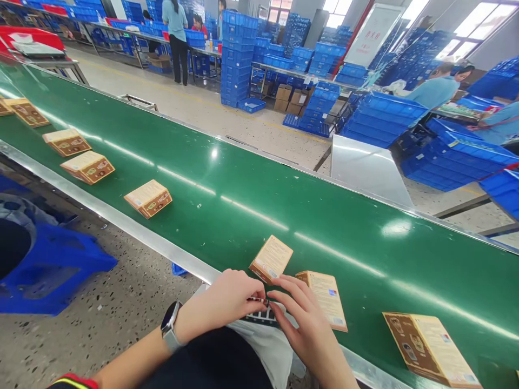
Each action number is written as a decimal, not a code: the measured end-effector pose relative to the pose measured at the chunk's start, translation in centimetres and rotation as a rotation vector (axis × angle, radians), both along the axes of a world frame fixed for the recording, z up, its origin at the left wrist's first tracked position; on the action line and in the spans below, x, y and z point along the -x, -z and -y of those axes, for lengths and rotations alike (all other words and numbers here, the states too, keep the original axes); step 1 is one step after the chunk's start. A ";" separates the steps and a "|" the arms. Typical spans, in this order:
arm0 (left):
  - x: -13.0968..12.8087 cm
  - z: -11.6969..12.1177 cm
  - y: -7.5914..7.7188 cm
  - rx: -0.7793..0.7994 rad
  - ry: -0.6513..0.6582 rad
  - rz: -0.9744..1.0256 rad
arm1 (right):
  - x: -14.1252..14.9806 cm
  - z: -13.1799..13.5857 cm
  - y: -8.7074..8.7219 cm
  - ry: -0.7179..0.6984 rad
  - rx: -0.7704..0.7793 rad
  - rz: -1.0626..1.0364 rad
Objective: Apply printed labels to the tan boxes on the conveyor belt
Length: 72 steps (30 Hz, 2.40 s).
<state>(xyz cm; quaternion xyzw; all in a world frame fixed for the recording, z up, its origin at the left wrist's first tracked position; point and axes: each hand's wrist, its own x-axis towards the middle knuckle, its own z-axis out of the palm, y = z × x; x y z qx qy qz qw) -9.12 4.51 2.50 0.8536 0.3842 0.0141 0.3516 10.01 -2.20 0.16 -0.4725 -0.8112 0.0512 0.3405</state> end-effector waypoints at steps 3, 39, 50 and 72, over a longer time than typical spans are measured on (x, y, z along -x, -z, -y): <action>0.2 0.0 -0.4 0.039 0.014 -0.001 | 0.2 0.0 0.2 -0.024 0.006 0.015; -2.7 -1.6 3.1 0.185 0.267 0.283 | -5.1 -4.6 3.6 0.468 0.610 -0.970; -4.6 -1.6 3.4 0.192 0.355 0.287 | -5.9 -3.7 4.6 0.703 0.426 -0.785; 0.7 -1.3 -1.4 0.165 -0.126 0.033 | -2.0 -0.5 0.0 0.048 0.488 -0.356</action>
